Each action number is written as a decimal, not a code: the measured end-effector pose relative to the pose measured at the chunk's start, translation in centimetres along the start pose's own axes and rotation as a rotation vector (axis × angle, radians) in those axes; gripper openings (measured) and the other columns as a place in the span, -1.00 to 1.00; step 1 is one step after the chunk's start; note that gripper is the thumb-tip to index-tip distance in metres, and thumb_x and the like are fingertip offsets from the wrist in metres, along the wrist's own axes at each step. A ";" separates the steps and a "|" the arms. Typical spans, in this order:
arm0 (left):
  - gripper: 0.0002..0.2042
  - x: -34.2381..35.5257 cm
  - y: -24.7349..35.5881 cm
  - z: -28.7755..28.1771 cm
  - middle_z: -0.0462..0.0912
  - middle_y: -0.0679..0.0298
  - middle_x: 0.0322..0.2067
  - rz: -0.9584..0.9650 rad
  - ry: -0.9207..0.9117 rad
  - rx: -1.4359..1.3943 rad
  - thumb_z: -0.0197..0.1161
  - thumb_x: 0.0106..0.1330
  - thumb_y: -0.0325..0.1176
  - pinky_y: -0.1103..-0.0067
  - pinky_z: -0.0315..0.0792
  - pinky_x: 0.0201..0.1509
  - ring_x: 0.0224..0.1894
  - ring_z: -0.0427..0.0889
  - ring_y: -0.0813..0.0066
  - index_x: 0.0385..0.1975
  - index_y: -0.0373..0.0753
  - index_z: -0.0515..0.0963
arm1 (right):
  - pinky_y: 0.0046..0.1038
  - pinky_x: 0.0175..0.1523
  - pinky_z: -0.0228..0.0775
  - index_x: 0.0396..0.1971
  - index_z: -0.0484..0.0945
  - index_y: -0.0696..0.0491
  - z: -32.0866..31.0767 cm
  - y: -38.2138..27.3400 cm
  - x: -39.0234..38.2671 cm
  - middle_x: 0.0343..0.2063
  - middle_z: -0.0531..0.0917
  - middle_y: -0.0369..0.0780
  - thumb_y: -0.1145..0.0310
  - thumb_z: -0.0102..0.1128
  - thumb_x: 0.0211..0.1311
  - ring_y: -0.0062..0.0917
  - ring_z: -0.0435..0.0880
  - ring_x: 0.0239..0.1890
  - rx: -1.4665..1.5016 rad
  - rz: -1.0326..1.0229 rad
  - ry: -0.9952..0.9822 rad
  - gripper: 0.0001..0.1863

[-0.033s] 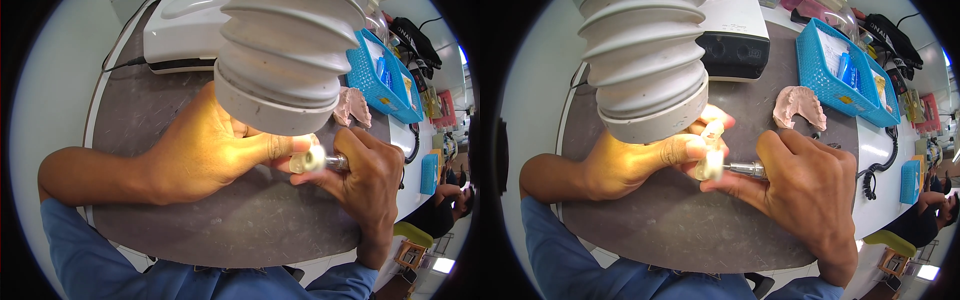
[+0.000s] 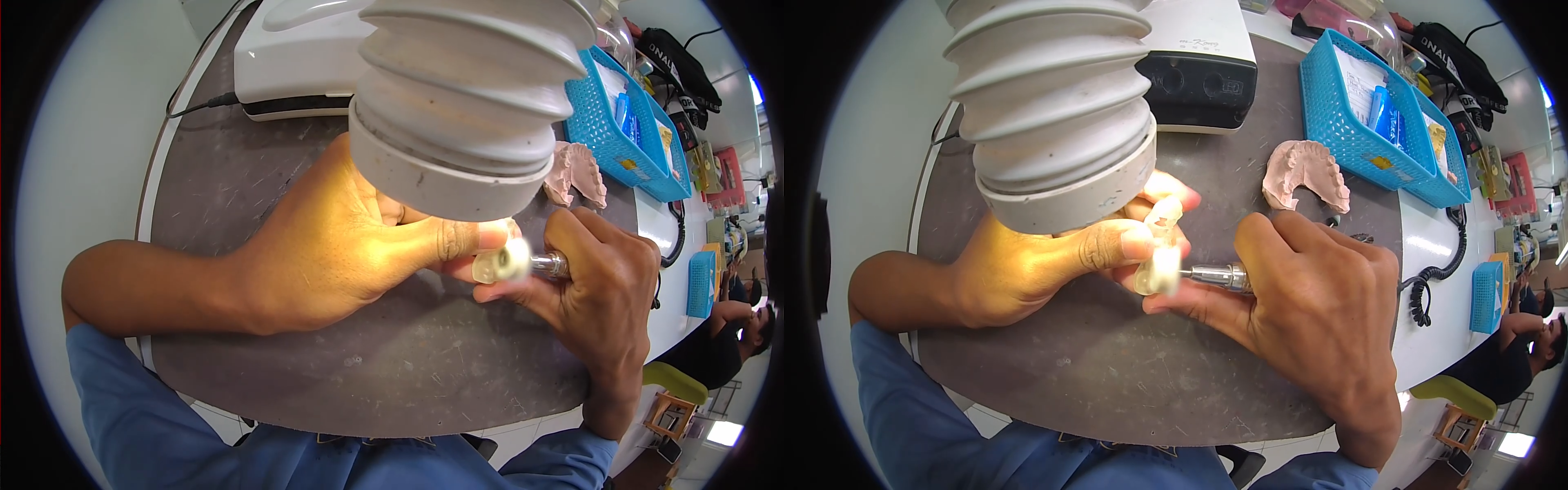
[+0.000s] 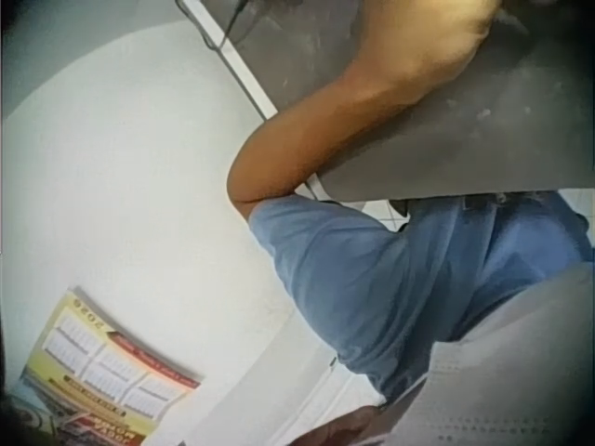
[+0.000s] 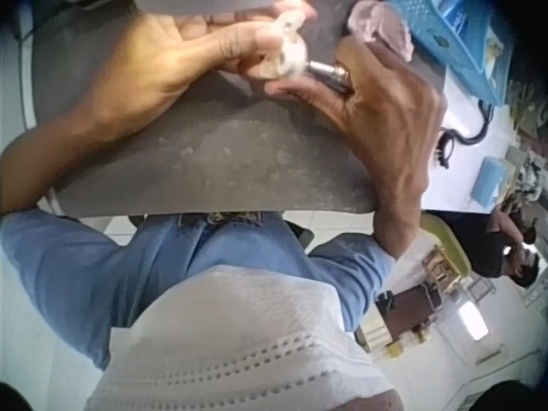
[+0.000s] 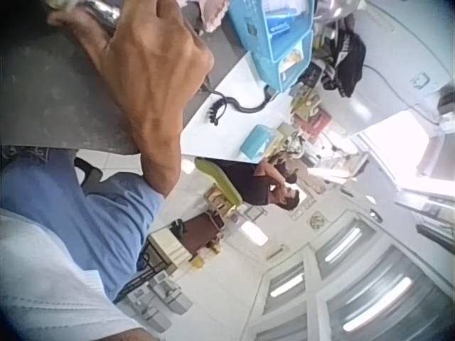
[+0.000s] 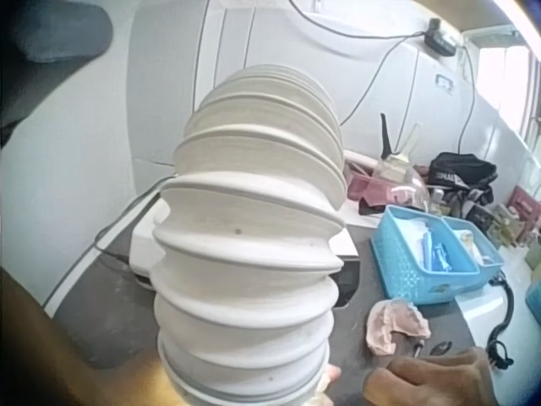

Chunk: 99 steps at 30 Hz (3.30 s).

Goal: Using a rotary tool and hand instruments to finish and detail a dental prosthesis.

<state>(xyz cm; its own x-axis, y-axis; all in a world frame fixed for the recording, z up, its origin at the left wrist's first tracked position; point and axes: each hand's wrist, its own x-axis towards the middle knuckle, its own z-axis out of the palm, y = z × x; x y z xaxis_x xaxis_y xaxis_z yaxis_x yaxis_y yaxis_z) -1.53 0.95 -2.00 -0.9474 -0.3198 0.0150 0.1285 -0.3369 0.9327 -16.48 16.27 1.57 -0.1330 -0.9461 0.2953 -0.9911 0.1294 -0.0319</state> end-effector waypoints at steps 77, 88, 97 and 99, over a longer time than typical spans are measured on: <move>-0.71 -0.1 0.0 -0.4 0.57 0.20 -0.13 -0.055 -0.009 -0.048 0.24 0.37 -0.43 0.58 0.62 -0.06 -0.07 0.62 0.46 0.03 -0.33 0.44 | -0.44 -0.58 0.23 -0.62 0.47 0.10 0.0 0.3 -0.1 -0.81 0.43 -0.26 -0.34 0.42 -0.34 -0.47 0.43 -0.75 0.021 0.106 -0.074 -0.29; -0.69 -0.2 0.3 -0.3 0.50 0.17 -0.02 -0.048 -0.070 -0.102 0.21 0.39 -0.44 0.44 0.66 0.04 0.02 0.59 0.37 0.07 -0.35 0.42 | -0.45 -0.57 0.22 -0.62 0.48 0.11 -0.4 0.4 0.1 -0.80 0.43 -0.27 -0.34 0.41 -0.34 -0.46 0.42 -0.74 0.051 0.121 -0.027 -0.28; -0.78 -0.1 0.1 0.1 0.67 0.22 -0.22 0.048 -0.043 -0.066 0.24 0.37 -0.47 0.59 0.56 -0.05 -0.12 0.66 0.53 -0.05 -0.40 0.49 | -0.47 -0.57 0.18 -0.53 0.58 0.13 0.1 0.2 0.2 -0.79 0.44 -0.28 -0.33 0.40 -0.29 -0.53 0.40 -0.73 0.135 0.155 -0.055 -0.29; -0.80 -0.1 0.2 0.0 0.68 0.24 -0.24 -0.025 -0.015 -0.041 0.27 0.36 -0.44 0.62 0.53 -0.04 -0.15 0.65 0.58 -0.10 -0.39 0.52 | -0.48 -0.59 0.14 -0.55 0.56 0.13 0.6 0.2 0.1 -0.79 0.43 -0.29 -0.33 0.40 -0.29 -0.56 0.36 -0.74 0.204 0.136 0.019 -0.29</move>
<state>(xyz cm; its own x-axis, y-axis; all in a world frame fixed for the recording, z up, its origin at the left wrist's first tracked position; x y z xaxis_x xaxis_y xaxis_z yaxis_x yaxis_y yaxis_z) -1.45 0.90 -1.85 -0.9546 -0.2980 -0.0023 0.1166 -0.3805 0.9174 -16.69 16.08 1.05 -0.2674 -0.9181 0.2926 -0.9454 0.1912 -0.2640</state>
